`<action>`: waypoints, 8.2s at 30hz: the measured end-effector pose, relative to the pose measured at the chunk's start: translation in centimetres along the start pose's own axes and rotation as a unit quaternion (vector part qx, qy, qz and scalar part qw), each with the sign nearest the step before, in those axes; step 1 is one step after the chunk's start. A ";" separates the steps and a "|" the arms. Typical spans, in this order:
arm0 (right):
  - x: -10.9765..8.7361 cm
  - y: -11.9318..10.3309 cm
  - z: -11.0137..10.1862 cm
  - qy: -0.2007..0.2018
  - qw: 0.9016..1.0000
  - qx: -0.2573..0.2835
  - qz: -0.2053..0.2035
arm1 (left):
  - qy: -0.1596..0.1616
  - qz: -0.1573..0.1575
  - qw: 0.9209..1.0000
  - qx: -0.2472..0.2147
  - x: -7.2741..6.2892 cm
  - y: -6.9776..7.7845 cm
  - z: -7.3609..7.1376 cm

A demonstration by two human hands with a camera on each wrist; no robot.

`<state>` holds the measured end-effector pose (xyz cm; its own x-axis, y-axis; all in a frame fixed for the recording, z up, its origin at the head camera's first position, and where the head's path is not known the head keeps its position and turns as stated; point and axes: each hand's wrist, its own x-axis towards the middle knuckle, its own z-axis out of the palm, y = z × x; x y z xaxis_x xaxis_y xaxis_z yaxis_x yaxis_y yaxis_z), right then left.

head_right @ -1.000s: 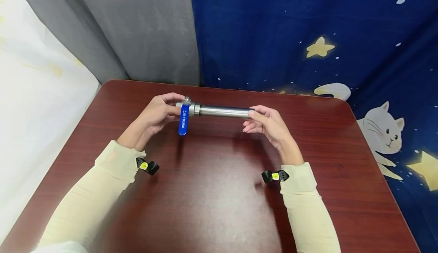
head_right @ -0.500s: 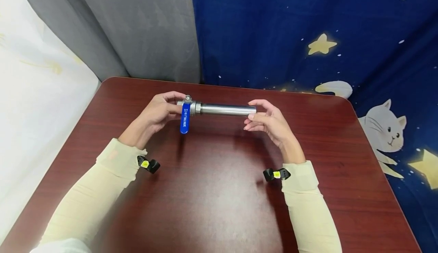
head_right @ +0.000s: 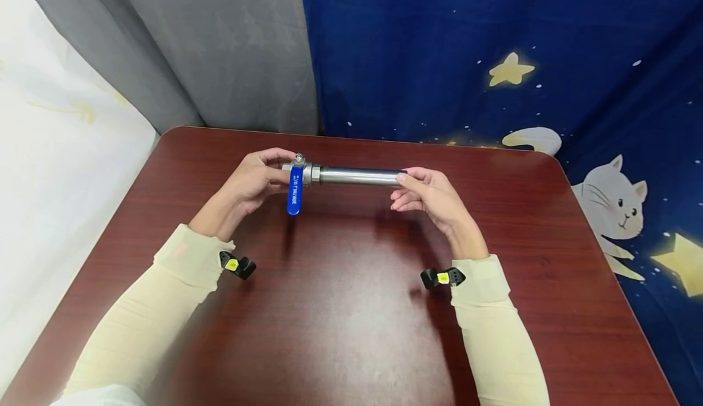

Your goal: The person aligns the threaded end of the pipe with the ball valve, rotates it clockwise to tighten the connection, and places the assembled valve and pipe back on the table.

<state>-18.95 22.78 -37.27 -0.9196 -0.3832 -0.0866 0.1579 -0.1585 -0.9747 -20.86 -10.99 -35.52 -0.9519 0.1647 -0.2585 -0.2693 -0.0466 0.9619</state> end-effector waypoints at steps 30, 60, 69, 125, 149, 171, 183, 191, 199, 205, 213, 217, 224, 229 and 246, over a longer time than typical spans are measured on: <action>-0.1 -0.1 0.0 -0.006 1.000 0.007 -0.017 | -0.002 0.010 1.000 -0.020 0.0 0.0 0.0; 0.2 0.3 0.3 -0.003 1.000 0.020 -0.011 | 0.022 -0.026 0.999 -0.019 0.3 -0.5 -0.2; 0.2 0.4 0.1 -0.015 0.999 0.036 -0.015 | 0.022 -0.024 0.999 -0.006 0.2 -0.3 0.0; 0.1 0.5 0.2 -0.004 0.999 0.043 -0.031 | 0.022 -0.019 1.000 -0.003 0.0 -0.1 0.2; 0.0 0.6 0.2 -0.018 0.998 0.035 -0.040 | 0.026 0.002 1.000 0.000 0.0 -0.1 0.3; 0.0 0.7 0.2 0.014 1.000 0.006 -0.018 | 0.030 -0.001 1.000 -0.005 0.0 -0.2 0.4; 0.0 1.0 -0.3 -0.048 0.997 0.041 -0.049 | 0.030 0.000 1.000 -0.006 -0.2 -0.4 0.3; 0.0 1.0 -0.1 -0.025 0.999 0.038 -0.030 | 0.028 0.000 1.000 -0.007 -0.3 -0.4 0.2; 0.1 1.0 0.2 0.009 0.999 0.032 -0.013 | 0.032 0.004 0.999 -0.003 -0.1 -0.4 0.2; 0.2 1.0 0.1 -0.018 0.999 0.040 -0.033 | 0.033 0.004 0.999 -0.006 0.0 -0.5 0.1; 0.3 1.0 0.0 -0.030 0.998 0.044 -0.045 | 0.030 0.014 0.999 -0.013 0.1 -0.5 0.2; 0.3 0.9 0.1 -0.013 0.999 0.039 -0.028 | 0.028 0.016 0.999 -0.012 0.1 -0.5 0.2; 0.3 0.9 0.1 0.007 0.999 0.038 -0.011 | 0.028 0.016 0.999 -0.013 0.0 -0.5 0.4; 0.3 0.9 0.0 -0.017 0.998 0.044 -0.031 | 0.030 0.014 0.999 -0.012 -0.1 -0.4 0.4; 0.2 0.9 0.2 0.012 1.000 0.024 -0.005 | 0.033 0.009 0.999 -0.014 -0.1 -0.4 0.4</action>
<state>-18.97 22.41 -38.10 -0.9297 -0.3589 -0.0827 0.1654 -0.2063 -0.9644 -20.64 -10.56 -35.84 -0.9637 0.0982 -0.2483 -0.2560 -0.0765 0.9636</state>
